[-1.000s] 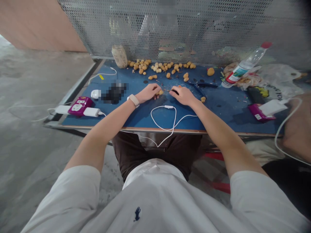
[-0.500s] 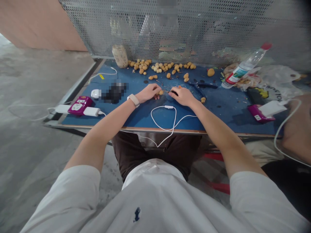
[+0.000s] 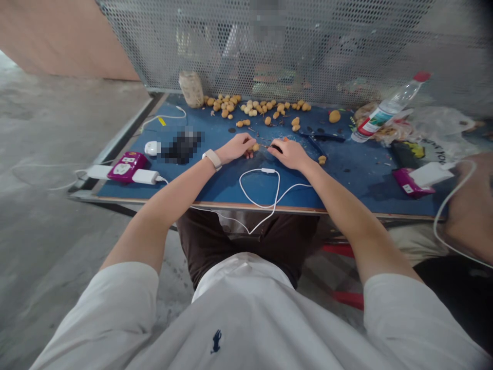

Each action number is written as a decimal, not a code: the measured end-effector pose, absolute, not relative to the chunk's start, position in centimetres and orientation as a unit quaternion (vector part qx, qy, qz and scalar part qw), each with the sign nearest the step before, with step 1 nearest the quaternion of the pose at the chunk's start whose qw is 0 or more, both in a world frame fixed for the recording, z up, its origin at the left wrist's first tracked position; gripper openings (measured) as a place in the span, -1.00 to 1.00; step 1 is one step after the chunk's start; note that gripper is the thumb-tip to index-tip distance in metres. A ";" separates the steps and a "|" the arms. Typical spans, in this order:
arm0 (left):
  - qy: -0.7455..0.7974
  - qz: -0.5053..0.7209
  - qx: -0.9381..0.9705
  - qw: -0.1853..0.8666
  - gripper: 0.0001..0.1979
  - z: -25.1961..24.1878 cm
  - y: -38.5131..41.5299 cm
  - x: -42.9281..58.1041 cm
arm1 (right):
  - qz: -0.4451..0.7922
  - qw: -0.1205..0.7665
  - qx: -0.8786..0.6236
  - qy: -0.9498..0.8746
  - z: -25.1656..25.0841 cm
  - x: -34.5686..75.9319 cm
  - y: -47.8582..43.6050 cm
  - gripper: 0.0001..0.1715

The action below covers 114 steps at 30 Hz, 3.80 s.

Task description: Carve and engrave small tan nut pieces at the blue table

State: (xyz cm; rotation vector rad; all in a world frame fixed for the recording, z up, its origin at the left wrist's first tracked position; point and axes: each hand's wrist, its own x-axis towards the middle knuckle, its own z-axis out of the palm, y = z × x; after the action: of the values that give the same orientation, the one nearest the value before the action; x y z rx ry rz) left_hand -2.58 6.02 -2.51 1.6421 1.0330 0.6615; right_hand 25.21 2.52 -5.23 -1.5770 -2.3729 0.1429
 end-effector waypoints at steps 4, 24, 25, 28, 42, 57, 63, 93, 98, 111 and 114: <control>0.433 0.279 0.682 0.520 -0.60 -2.7 6.2 -2.6 | 0.047 0.147 -0.543 -0.825 -5.3 25.1 2.5 -0.06; 0.422 0.283 0.683 0.525 -0.58 -2.9 6.3 -2.6 | 0.049 0.139 -0.547 -0.824 -5.3 25.4 2.6 -0.01; 0.421 0.283 0.684 0.524 -0.58 -2.9 6.3 -2.5 | 0.049 0.139 -0.547 -0.824 -5.3 25.4 2.6 -0.01; 0.424 0.282 0.684 0.522 -0.57 -2.7 6.1 -2.5 | 0.045 0.138 -0.547 -0.824 -5.3 25.4 2.5 -0.04; 0.424 0.276 0.689 0.520 -0.57 -2.7 6.1 -2.5 | 0.045 0.139 -0.547 -0.825 -5.2 25.2 2.4 0.00; 0.416 0.281 0.695 0.514 -0.59 -3.3 6.7 -2.7 | 0.045 0.148 -0.549 -0.821 -5.1 25.1 2.4 -0.10; 0.407 0.293 0.702 0.506 -0.60 -3.3 6.6 -2.7 | 0.054 0.161 -0.579 -0.798 -4.8 25.0 2.2 -0.12; 0.383 0.314 0.652 0.574 -0.69 -3.5 6.6 -2.9 | 0.047 0.136 -0.560 -0.816 -4.8 25.4 2.2 -0.13; 0.388 0.313 0.651 0.573 -0.70 -3.6 6.7 -2.9 | 0.047 0.133 -0.557 -0.818 -4.8 25.5 2.2 -0.11; 0.389 0.313 0.648 0.576 -0.68 -3.3 6.5 -2.9 | 0.050 0.129 -0.552 -0.822 -4.7 25.6 2.2 -0.18; 0.385 0.310 0.652 0.575 -0.68 -3.5 6.6 -2.9 | 0.048 0.129 -0.551 -0.823 -4.7 25.6 2.2 -0.18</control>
State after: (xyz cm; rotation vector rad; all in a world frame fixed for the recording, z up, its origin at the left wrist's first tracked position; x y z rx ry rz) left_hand -2.93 6.58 -3.47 1.5274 0.9014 0.7270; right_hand 25.57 2.18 -4.70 -1.6014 -2.3920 0.1403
